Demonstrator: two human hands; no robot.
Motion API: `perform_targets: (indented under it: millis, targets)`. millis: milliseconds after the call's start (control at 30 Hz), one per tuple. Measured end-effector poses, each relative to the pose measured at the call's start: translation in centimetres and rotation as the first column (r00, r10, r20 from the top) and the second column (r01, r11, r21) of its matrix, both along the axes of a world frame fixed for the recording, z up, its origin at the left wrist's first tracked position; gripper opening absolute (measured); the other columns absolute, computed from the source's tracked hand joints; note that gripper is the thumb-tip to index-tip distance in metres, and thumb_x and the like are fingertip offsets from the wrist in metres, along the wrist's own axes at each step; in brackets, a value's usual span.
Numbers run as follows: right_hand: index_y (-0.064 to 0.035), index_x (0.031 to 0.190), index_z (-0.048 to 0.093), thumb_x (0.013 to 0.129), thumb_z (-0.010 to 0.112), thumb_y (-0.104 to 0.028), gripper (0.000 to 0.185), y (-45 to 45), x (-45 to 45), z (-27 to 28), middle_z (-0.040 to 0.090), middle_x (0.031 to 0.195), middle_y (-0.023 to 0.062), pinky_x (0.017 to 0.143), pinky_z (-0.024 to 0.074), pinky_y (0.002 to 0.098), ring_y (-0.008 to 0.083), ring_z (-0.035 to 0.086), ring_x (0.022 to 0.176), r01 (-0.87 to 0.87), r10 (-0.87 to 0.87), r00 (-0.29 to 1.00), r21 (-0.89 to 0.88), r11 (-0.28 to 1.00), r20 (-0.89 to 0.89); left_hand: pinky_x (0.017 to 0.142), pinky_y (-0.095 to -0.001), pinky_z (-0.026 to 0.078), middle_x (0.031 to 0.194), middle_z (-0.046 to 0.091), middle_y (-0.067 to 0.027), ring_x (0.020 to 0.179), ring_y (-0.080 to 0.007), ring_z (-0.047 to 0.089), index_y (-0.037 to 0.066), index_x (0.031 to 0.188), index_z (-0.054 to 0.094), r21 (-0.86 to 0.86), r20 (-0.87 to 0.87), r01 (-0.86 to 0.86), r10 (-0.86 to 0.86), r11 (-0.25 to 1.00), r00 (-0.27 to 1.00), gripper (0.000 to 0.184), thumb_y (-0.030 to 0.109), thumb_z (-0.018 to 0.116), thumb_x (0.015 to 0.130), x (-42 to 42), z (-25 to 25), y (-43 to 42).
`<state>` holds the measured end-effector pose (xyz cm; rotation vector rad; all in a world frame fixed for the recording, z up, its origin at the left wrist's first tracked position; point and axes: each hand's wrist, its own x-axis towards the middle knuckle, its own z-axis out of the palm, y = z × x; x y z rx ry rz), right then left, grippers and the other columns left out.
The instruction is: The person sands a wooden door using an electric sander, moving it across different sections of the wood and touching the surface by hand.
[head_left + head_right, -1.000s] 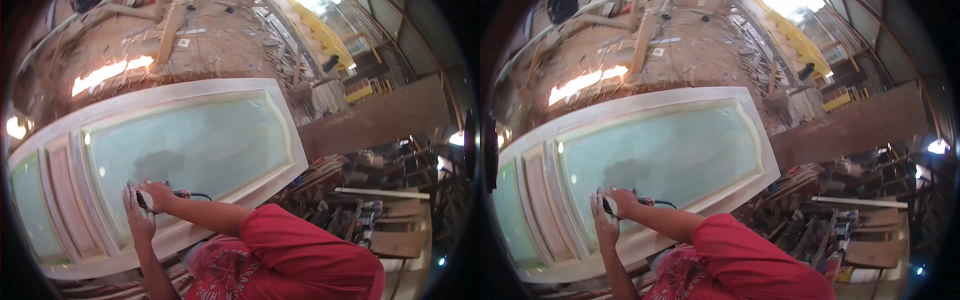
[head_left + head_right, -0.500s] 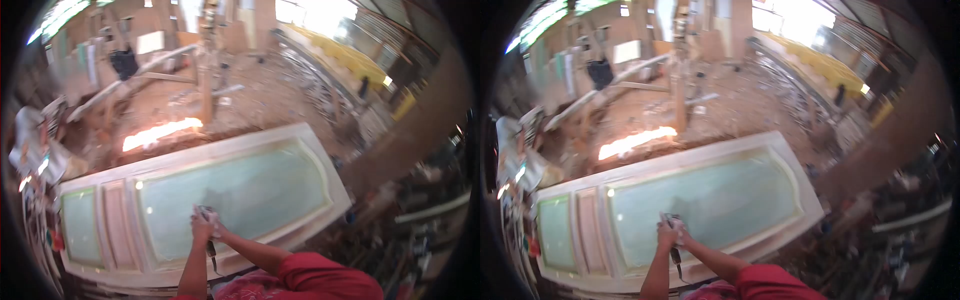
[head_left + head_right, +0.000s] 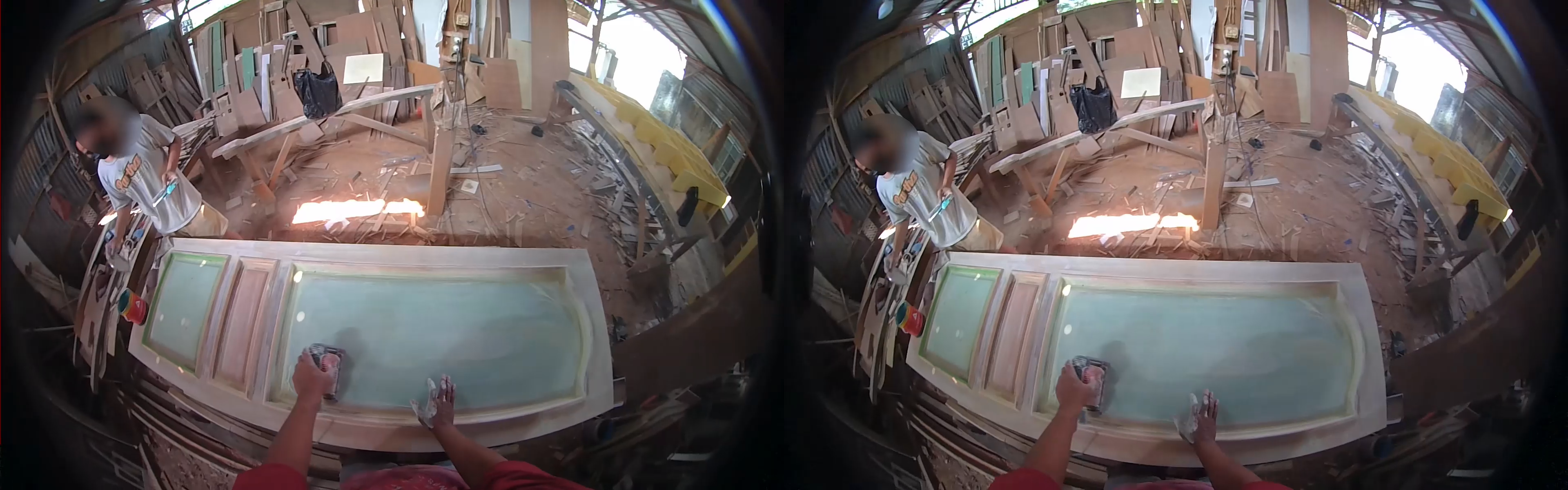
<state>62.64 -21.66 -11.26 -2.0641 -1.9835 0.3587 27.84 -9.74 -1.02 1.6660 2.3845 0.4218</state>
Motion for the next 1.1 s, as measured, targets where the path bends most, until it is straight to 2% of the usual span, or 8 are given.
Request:
perform_targets:
  millis: [267, 400, 500, 700, 867, 967, 1033, 1100]
  targets:
    - [-0.0092, 0.159, 0.051, 0.095, 0.068, -0.059, 0.082, -1.0, -1.0, -2.0, 0.031, 0.172, 0.0279, 0.134, 0.0062, 0.0657, 0.0448, 0.017, 0.165, -0.023, 0.024, 0.999, -0.029, 0.999, 0.038, 0.096, -0.0543, 0.060, 0.125, 0.070, -0.0312, 0.110, -0.0470, 0.073, -0.006, 0.148, 0.051, -0.135, -0.059, -0.130, 0.123, 0.982, 0.991, 0.090, 0.048, 0.081, 0.082, -4.0, 0.8, 1.8]
    - [-0.0115, 0.155, 0.056, 0.095, 0.070, -0.055, 0.076, 0.0, -0.7, -2.1, 0.033, 0.171, 0.0254, 0.134, 0.0070, 0.0658, 0.0427, 0.019, 0.165, -0.016, 0.016, 0.995, 0.004, 1.000, 0.100, 0.092, -0.0544, 0.061, 0.118, 0.073, -0.0300, 0.107, -0.0464, 0.075, -0.005, 0.133, 0.057, 0.068, -0.147, 0.032, -0.022, 0.997, 0.989, 0.081, 0.051, 0.083, 0.082, -3.6, -2.4, 2.3]
    - [-0.0134, 0.154, 0.057, 0.094, 0.071, -0.054, 0.074, 0.0, -0.6, -1.6, 0.033, 0.172, 0.0242, 0.135, 0.0072, 0.0638, 0.0415, 0.021, 0.165, 0.009, -0.010, 0.999, 0.011, 1.000, 0.038, 0.092, -0.0541, 0.061, 0.118, 0.073, -0.0304, 0.108, -0.0463, 0.075, -0.004, 0.126, 0.058, -0.110, -0.026, 0.036, -0.039, 0.993, 0.999, 0.075, 0.051, 0.082, 0.082, -2.6, 1.6, 4.5]
    - [-0.0157, 0.154, 0.057, 0.088, 0.074, -0.051, 0.076, -0.1, -0.7, -3.3, 0.036, 0.172, 0.0231, 0.136, 0.0086, 0.0599, 0.0407, 0.023, 0.165, 0.047, -0.048, 0.999, 0.005, 0.999, 0.018, 0.092, -0.0551, 0.061, 0.115, 0.074, -0.0306, 0.107, -0.0470, 0.075, -0.004, 0.123, 0.059, -0.086, -0.039, 0.028, -0.032, 0.996, 0.999, 0.072, 0.053, 0.081, 0.085, -8.7, 1.3, 10.4]
    - [-0.0147, 0.148, 0.061, 0.082, 0.079, -0.044, 0.074, 0.0, -1.7, -1.8, 0.043, 0.167, 0.0214, 0.134, 0.0170, 0.0615, 0.0406, 0.029, 0.162, 0.092, -0.097, 0.992, 0.057, 0.994, 0.084, 0.095, -0.0546, 0.060, 0.117, 0.075, -0.0301, 0.110, -0.0468, 0.075, -0.005, 0.129, 0.061, -0.108, 0.032, -0.011, 0.015, 0.994, 0.999, 0.079, 0.062, 0.070, 0.090, -15.7, -2.8, 13.5]
    - [-0.0131, 0.145, 0.062, 0.078, 0.084, -0.042, 0.076, -0.3, -2.5, -2.7, 0.049, 0.159, 0.0208, 0.129, 0.0294, 0.0617, 0.0416, 0.040, 0.154, 0.141, -0.162, 0.978, 0.154, 0.978, 0.134, 0.098, -0.0537, 0.059, 0.121, 0.074, -0.0298, 0.116, -0.0460, 0.073, -0.005, 0.132, 0.063, -0.235, 0.209, 0.017, 0.033, 0.972, 0.977, 0.079, 0.064, 0.063, 0.092, -18.3, 0.5, 13.8]
    - [-0.0110, 0.143, 0.062, 0.081, 0.085, -0.044, 0.074, -0.7, -5.9, -2.9, 0.053, 0.153, 0.0202, 0.122, 0.0393, 0.0591, 0.0423, 0.049, 0.144, 0.318, -0.340, 0.936, 0.203, 0.926, 0.088, 0.101, -0.0538, 0.058, 0.125, 0.073, -0.0304, 0.119, -0.0452, 0.072, -0.003, 0.131, 0.064, -0.237, 0.320, 0.015, 0.064, 0.971, 0.945, 0.075, 0.060, 0.063, 0.091, -19.5, 1.4, 12.6]
    - [-0.0073, 0.145, 0.059, 0.090, 0.081, -0.044, 0.070, -0.4, -11.8, -1.2, 0.050, 0.156, 0.0214, 0.125, 0.0395, 0.0527, 0.0414, 0.043, 0.150, 0.430, -0.450, 0.885, 0.165, 0.888, 0.116, 0.103, -0.0524, 0.057, 0.124, 0.073, -0.0300, 0.119, -0.0456, 0.071, -0.004, 0.132, 0.062, -0.232, 0.319, -0.026, 0.102, 0.972, 0.942, 0.072, 0.056, 0.063, 0.093, -19.8, 0.5, 12.0]
